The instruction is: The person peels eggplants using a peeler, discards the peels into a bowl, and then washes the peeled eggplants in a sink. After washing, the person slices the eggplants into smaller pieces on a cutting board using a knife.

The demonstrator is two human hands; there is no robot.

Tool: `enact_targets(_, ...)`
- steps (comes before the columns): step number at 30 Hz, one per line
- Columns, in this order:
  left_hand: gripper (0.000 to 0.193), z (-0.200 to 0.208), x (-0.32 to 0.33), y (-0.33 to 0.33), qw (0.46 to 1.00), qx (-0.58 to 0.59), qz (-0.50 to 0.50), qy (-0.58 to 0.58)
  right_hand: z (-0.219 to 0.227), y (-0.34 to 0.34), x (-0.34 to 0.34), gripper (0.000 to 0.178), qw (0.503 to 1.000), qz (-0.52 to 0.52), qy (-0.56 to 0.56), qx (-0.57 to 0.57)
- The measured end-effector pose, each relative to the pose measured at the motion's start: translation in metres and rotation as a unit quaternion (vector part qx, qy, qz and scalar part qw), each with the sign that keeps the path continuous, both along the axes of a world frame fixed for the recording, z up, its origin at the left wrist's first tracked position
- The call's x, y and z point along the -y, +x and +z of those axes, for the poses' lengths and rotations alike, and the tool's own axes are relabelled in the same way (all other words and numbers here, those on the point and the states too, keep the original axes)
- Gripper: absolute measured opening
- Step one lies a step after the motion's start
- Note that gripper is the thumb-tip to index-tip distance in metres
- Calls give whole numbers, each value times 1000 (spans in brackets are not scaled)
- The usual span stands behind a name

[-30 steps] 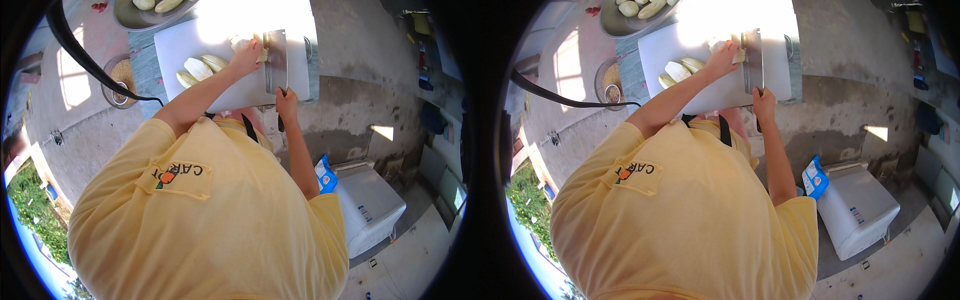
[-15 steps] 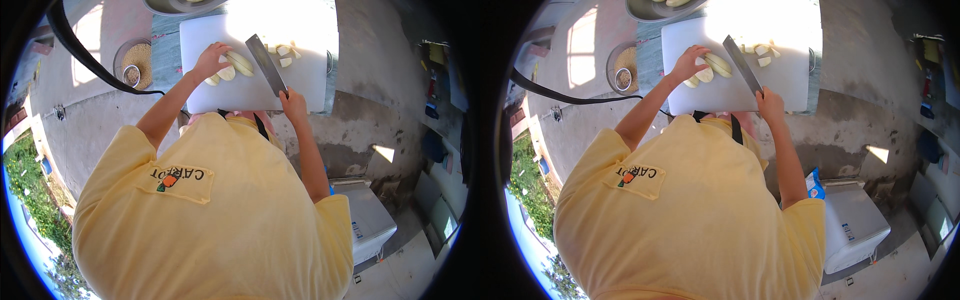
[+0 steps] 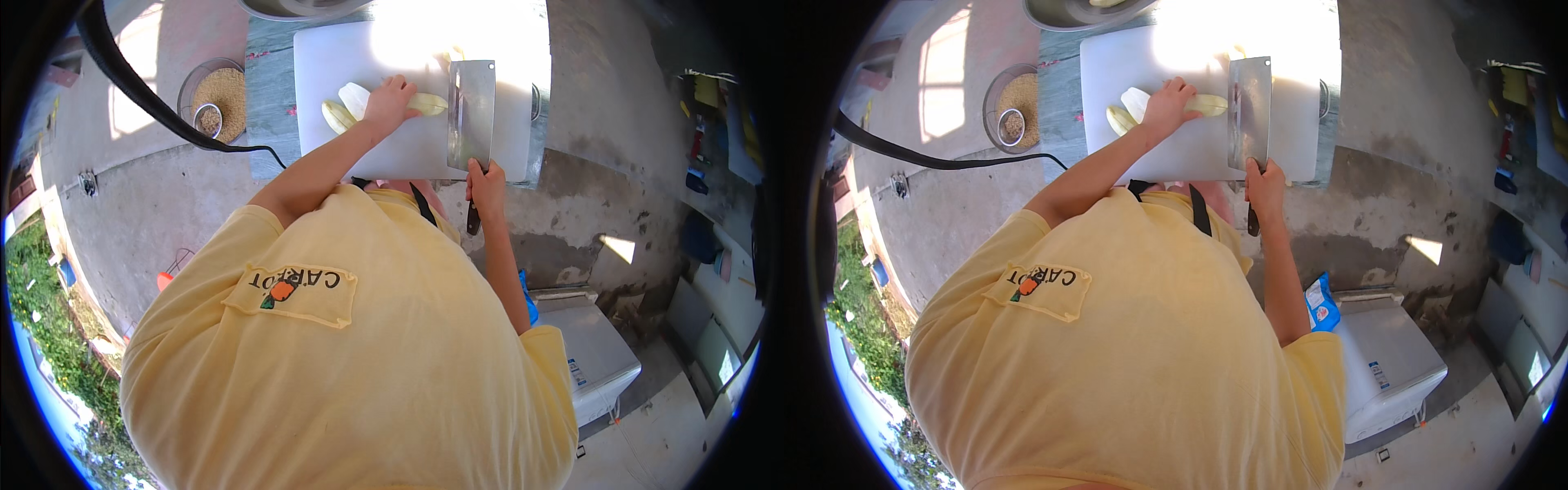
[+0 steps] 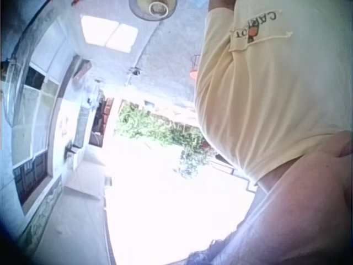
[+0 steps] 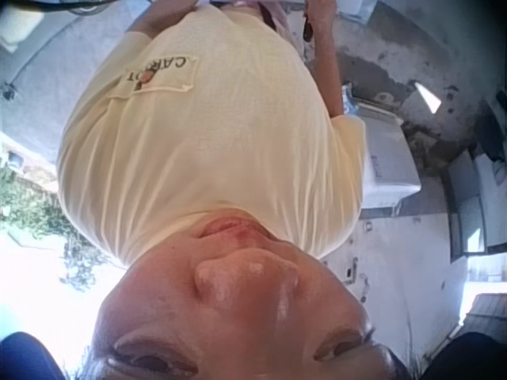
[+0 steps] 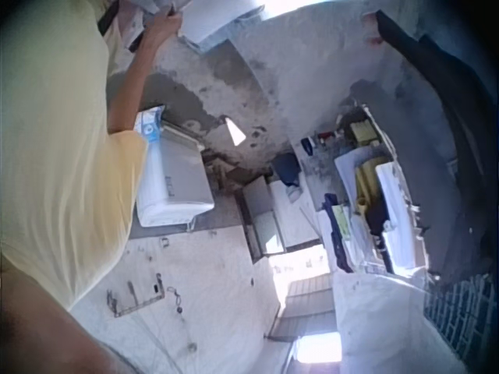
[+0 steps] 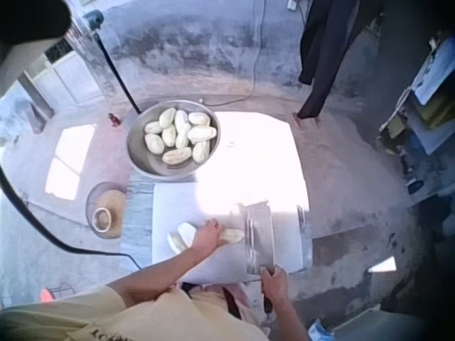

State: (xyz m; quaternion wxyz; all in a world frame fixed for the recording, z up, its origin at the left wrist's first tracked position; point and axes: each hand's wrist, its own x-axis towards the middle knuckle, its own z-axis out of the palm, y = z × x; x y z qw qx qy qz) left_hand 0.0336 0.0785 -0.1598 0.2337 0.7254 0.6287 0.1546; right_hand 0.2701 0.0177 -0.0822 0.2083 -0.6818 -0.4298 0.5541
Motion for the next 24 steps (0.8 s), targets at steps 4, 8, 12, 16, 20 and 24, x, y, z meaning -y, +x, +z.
enact_targets(4,39,2,4,-14,995,100,13,-25,-12,3,24,28,994,-23,-38,-100)
enact_targets(8,35,-7,4,-28,987,143,16,-72,-24,5,34,28,991,-8,-63,-115)
enact_targets(12,32,-13,-1,-26,992,118,-22,-43,-29,4,38,28,990,-12,-73,-123)
enact_targets(16,35,-18,-1,-23,990,139,-9,-24,-30,4,38,29,989,-11,-76,-124)
enact_targets(20,31,-3,-3,-14,989,145,-1,-33,-31,6,41,29,990,-18,-76,-116)
enact_targets(24,33,-5,-5,-4,989,139,-29,-47,-32,10,44,29,990,-21,-72,-121)
